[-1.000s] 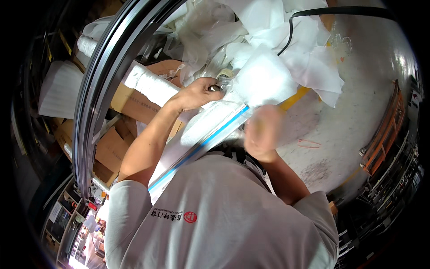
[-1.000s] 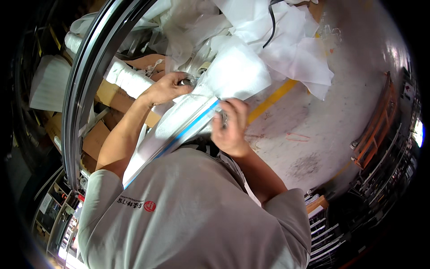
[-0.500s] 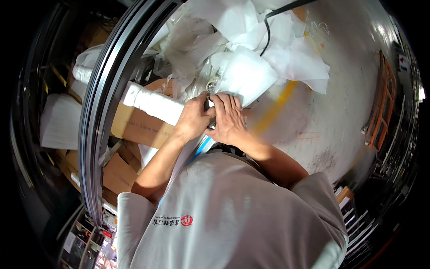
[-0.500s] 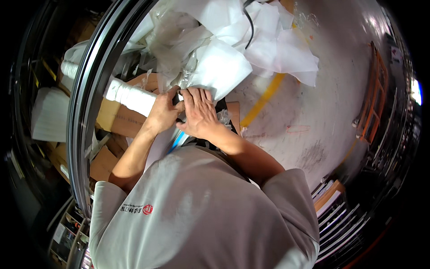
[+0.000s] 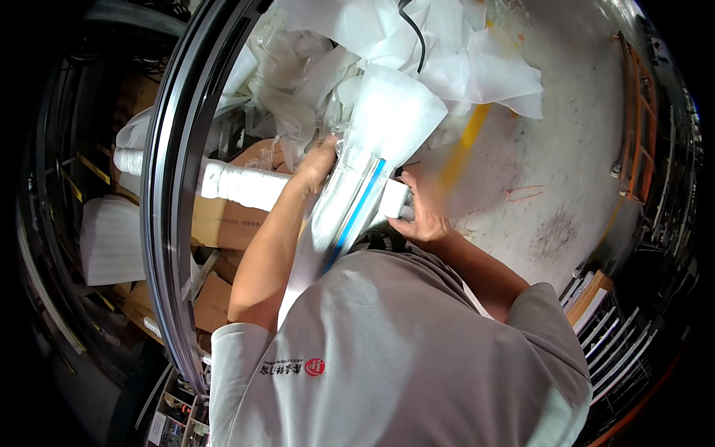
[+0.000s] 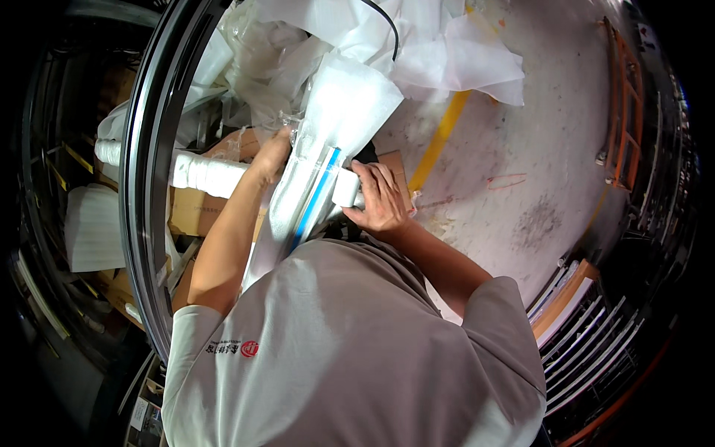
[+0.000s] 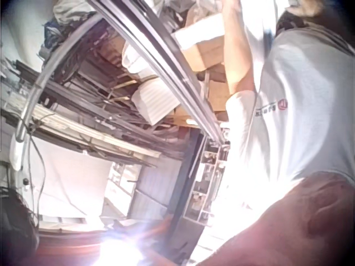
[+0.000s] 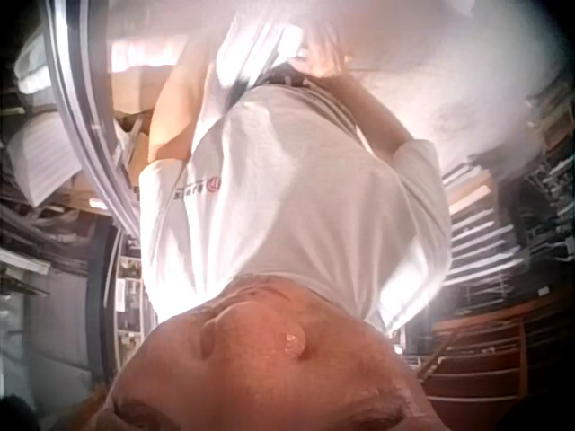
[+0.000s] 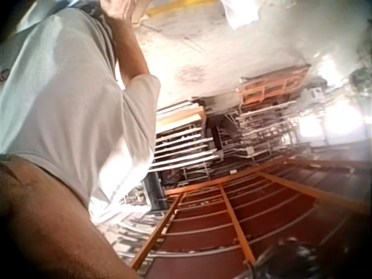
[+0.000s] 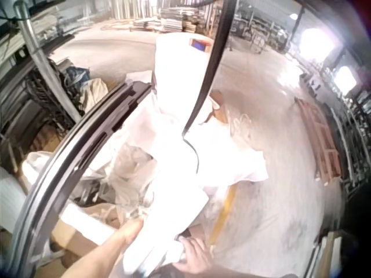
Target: The person wraps a long metal profile in white foam sheeting by hand, then applies white tape around the wrapped ends to secure it.
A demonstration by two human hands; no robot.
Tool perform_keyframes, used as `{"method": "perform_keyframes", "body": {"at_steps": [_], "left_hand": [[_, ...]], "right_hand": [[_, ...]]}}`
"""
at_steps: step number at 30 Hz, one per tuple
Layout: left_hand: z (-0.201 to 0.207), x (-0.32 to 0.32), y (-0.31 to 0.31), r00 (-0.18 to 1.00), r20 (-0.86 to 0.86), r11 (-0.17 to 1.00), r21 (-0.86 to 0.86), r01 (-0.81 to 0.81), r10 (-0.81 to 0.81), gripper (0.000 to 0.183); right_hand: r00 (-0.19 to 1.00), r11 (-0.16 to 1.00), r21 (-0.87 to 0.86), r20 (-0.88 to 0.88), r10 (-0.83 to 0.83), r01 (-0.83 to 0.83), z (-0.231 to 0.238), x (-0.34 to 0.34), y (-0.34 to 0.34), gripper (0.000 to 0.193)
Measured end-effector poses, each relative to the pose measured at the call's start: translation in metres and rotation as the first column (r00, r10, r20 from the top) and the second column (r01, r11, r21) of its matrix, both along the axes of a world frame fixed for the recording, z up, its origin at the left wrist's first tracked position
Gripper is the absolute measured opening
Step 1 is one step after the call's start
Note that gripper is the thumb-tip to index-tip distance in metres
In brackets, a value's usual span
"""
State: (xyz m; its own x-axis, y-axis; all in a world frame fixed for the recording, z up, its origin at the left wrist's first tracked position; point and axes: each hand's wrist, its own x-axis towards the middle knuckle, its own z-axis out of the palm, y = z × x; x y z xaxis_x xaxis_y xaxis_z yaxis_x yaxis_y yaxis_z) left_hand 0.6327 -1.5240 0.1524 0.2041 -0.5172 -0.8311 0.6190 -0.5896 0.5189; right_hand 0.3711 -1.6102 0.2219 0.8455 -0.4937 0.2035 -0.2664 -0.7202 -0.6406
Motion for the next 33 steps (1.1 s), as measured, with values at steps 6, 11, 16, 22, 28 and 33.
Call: {"method": "perform_keyframes", "body": {"at_steps": [6,11,16,22,28,33], "left_hand": [[-0.017,0.002,-0.013,0.945,-0.327,0.998,-0.061,-0.002,-0.018,0.060],[-0.011,0.004,-0.025,0.926,-0.372,0.993,-0.074,-0.090,0.056,0.056],[-0.036,-0.003,-0.004,0.900,-0.353,0.962,0.000,-0.274,0.256,0.047],[-0.018,-0.017,-0.001,0.934,-0.011,0.915,0.200,-0.349,0.358,0.051],[-0.024,0.006,0.018,0.905,-0.295,0.950,0.046,-0.308,0.307,0.050],[-0.005,0.017,0.030,0.977,-0.164,0.988,-0.050,-0.149,0.139,0.032]], "right_hand": [[0.953,0.997,0.078,-0.302,0.022,0.001,-0.042,-0.012,-0.007,0.080],[0.898,0.981,0.160,-0.408,0.166,-0.108,-0.089,0.014,-0.021,0.065],[0.905,0.833,0.550,-0.319,0.281,-0.065,-0.105,0.062,-0.027,0.051],[0.954,0.618,0.760,0.005,0.301,-0.199,-0.172,0.104,0.005,0.047],[0.982,0.309,0.947,0.028,0.187,-0.085,-0.152,0.130,-0.001,0.053],[0.999,0.572,0.819,0.046,0.021,-0.050,-0.144,0.079,-0.022,0.054]]}}
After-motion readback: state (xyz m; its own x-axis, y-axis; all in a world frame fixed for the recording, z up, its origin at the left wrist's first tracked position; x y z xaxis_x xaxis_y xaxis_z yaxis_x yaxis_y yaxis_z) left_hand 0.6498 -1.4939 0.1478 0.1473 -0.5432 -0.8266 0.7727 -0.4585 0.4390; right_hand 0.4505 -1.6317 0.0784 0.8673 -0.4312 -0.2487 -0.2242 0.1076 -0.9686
